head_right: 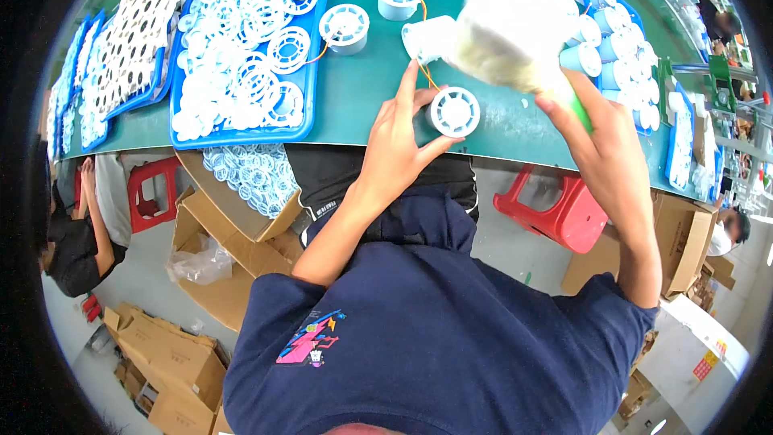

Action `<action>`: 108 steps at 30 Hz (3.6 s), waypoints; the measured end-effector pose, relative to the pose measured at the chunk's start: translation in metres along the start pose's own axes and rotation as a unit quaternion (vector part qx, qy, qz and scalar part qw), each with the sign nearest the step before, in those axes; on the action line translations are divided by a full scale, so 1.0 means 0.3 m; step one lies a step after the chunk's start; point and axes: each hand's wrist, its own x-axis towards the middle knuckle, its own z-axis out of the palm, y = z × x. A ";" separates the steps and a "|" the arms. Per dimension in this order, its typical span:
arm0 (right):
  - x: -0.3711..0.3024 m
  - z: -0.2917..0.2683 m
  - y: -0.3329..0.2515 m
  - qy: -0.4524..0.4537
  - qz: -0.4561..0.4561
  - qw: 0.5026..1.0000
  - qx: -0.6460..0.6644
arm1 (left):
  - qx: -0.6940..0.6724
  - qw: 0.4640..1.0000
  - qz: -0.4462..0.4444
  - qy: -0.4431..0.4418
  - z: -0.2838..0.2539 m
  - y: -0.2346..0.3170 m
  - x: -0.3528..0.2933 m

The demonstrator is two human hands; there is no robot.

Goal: Assembling plastic housings and wiring for electronic components at a factory station.

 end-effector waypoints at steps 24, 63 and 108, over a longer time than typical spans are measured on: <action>-0.029 0.363 0.427 0.399 -0.073 0.914 -0.007 | 0.079 0.994 -0.006 0.078 0.038 0.153 0.042; -0.233 0.277 0.434 0.279 0.042 0.955 0.094 | 0.120 0.990 -0.008 0.075 0.076 0.009 0.094; -0.332 0.360 0.531 0.371 0.166 0.911 0.073 | -0.051 0.995 -0.077 -0.045 0.207 0.030 0.289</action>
